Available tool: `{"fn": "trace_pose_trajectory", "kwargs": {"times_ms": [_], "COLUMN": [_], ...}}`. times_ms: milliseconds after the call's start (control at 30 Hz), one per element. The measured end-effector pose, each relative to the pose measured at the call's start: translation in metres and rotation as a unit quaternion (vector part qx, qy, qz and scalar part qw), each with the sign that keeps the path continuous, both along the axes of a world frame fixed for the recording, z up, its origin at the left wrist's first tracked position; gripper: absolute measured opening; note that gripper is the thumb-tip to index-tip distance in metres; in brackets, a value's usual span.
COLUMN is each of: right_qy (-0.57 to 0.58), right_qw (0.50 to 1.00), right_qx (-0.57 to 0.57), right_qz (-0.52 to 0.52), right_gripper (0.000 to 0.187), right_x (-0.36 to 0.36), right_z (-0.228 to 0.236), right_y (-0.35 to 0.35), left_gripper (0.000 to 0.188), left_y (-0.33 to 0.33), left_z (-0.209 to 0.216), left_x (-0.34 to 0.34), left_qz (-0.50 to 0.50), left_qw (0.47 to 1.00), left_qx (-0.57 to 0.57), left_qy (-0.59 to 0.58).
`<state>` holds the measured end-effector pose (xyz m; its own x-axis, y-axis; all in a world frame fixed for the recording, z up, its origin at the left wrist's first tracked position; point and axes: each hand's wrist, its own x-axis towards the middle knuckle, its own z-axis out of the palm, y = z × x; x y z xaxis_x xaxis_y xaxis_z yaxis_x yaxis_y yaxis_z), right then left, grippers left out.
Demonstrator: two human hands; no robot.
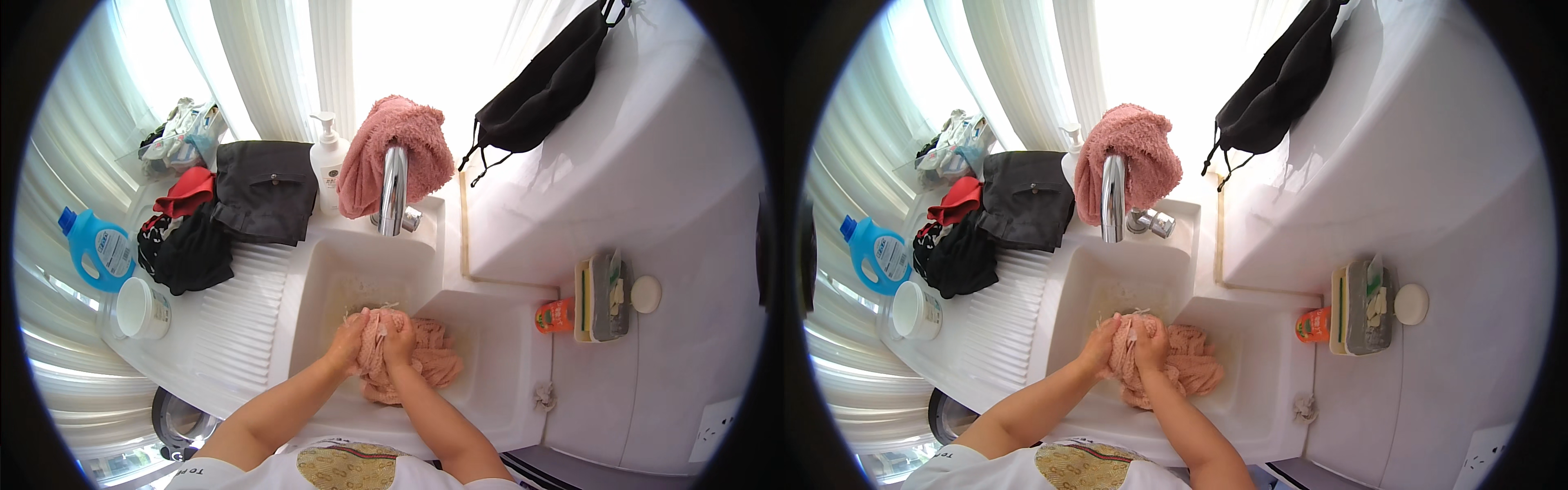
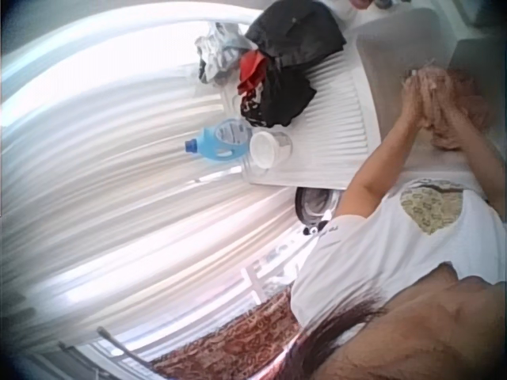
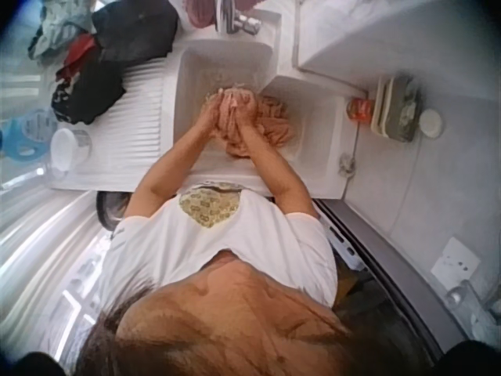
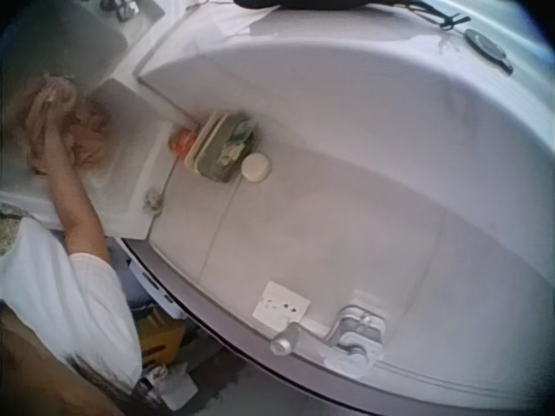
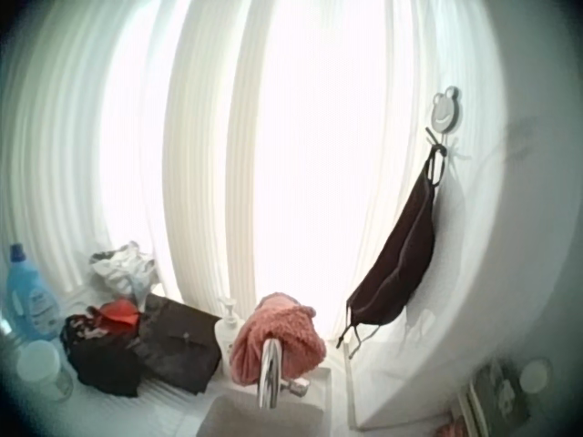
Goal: The person pours liquid from a white cup onto a pink towel in a sink and then scrubs and wrings the towel by hand.
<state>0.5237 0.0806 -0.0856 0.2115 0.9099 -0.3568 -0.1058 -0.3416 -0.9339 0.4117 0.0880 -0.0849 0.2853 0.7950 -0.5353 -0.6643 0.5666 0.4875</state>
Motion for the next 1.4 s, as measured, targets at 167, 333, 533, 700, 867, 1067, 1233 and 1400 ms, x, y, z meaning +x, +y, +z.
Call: {"fn": "trace_pose_trajectory", "kwargs": {"times_ms": [167, 333, 533, 700, 867, 1067, 1233, 1400], "right_qy": [-0.252, -0.274, -0.253, -0.243, -0.304, -0.257, -0.321, -0.460], "right_qw": [0.943, 0.958, 0.943, 0.968, 0.897, 0.944, 0.874, 0.724], "right_qx": [0.214, 0.082, 0.217, 0.054, 0.320, 0.202, -0.023, -0.045], "right_qz": [0.041, -0.012, 0.019, -0.042, -0.002, 0.040, 0.364, 0.512], "right_gripper": [0.026, 0.031, 0.030, 0.029, 0.026, 0.029, 0.073, 0.061], "right_x": [-0.035, -0.035, -0.046, -0.017, -0.051, -0.002, 0.042, 0.032], "right_z": [-0.009, -0.029, -0.033, -0.052, -0.017, -0.047, -0.018, 0.005], "right_y": [-0.018, 0.006, -0.013, 0.016, -0.015, 0.016, 0.015, -0.012], "left_gripper": [0.031, 0.029, 0.028, 0.026, 0.026, 0.025, 0.043, 0.089], "left_y": [0.009, -0.001, 0.011, 0.000, 0.009, 0.007, 0.008, -0.004], "left_z": [-0.036, -0.016, -0.065, -0.018, -0.052, -0.004, 0.007, -0.004], "left_x": [-0.017, -0.011, -0.029, -0.011, -0.032, -0.018, -0.053, -0.052], "left_qz": [0.016, 0.004, -0.057, -0.008, -0.042, -0.097, -0.462, -0.576], "left_qw": [0.999, 0.998, 0.959, 0.994, 0.997, 0.975, 0.680, 0.428], "left_qx": [-0.046, -0.062, 0.038, -0.067, -0.053, -0.077, 0.193, 0.249], "left_qy": [-0.004, 0.018, -0.276, 0.088, -0.041, 0.187, 0.535, 0.650]}}
